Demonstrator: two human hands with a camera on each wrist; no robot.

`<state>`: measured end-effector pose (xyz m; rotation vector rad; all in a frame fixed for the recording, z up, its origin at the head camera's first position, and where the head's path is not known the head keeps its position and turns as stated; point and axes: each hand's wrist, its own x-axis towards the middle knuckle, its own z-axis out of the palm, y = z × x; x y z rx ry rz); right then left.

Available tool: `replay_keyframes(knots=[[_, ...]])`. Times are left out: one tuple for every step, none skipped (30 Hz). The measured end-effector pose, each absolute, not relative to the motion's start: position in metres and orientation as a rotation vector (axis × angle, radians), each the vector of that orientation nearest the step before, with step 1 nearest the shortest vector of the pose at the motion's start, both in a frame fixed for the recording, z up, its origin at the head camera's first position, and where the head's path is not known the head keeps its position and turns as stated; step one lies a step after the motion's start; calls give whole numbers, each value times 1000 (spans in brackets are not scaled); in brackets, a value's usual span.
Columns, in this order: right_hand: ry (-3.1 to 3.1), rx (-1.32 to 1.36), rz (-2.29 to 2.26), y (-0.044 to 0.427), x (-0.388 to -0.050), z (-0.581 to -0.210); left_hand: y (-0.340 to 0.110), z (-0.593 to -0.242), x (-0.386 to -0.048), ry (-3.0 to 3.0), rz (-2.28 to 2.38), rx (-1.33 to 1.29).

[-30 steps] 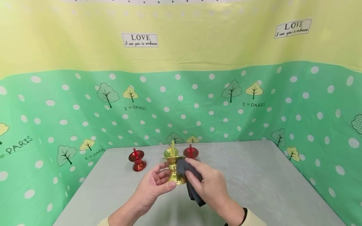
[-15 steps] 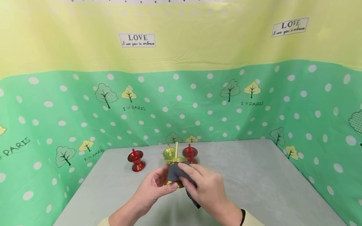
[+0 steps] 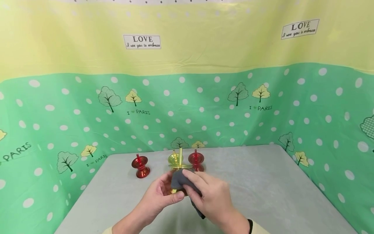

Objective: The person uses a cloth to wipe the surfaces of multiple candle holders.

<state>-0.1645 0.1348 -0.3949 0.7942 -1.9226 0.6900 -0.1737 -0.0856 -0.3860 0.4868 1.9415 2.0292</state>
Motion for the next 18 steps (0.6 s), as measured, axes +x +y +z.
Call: replay_keyframes(knots=[[-1916, 797, 695, 134, -165, -395, -85, -386, -173, 1926, 2038, 481], [-1920, 789, 705, 135, -165, -396, -85, -385, -173, 1905, 2050, 471], [-1939, 768, 721, 136, -166, -397, -85, -385, -173, 1890, 2065, 465], [-1952, 744, 740, 137, -167, -398, -85, -385, -173, 1877, 2086, 451], [-1970, 718, 760, 138, -169, -399, -85, -384, -173, 1862, 2108, 436], [-1981, 697, 774, 139, -170, -400, -85, -384, -173, 1853, 2129, 423], [-1986, 681, 778, 139, -171, -401, -84, -384, -173, 1850, 2145, 410], [-1993, 668, 777, 140, -171, -401, -84, -384, -174, 1852, 2157, 397], [-1991, 666, 769, 140, -171, -401, -83, -385, -174, 1864, 2163, 386], [-1981, 676, 755, 140, -171, -400, -83, -385, -175, 1880, 2159, 378], [-1973, 691, 745, 139, -170, -399, -83, -386, -175, 1899, 2152, 374], [-1962, 708, 735, 138, -169, -397, -83, -386, -175, 1918, 2142, 376], [-1951, 724, 729, 137, -168, -396, -84, -387, -175, 1930, 2130, 388], [-1946, 739, 731, 137, -167, -395, -85, -387, -175, 1938, 2121, 401], [-1949, 745, 737, 137, -167, -394, -86, -387, -175, 1934, 2117, 410], [-1961, 743, 755, 137, -168, -394, -87, -387, -174, 1920, 2119, 417], [-1979, 730, 776, 138, -168, -394, -88, -386, -174, 1902, 2123, 425], [-2004, 709, 798, 139, -170, -396, -89, -386, -174, 1878, 2127, 434]])
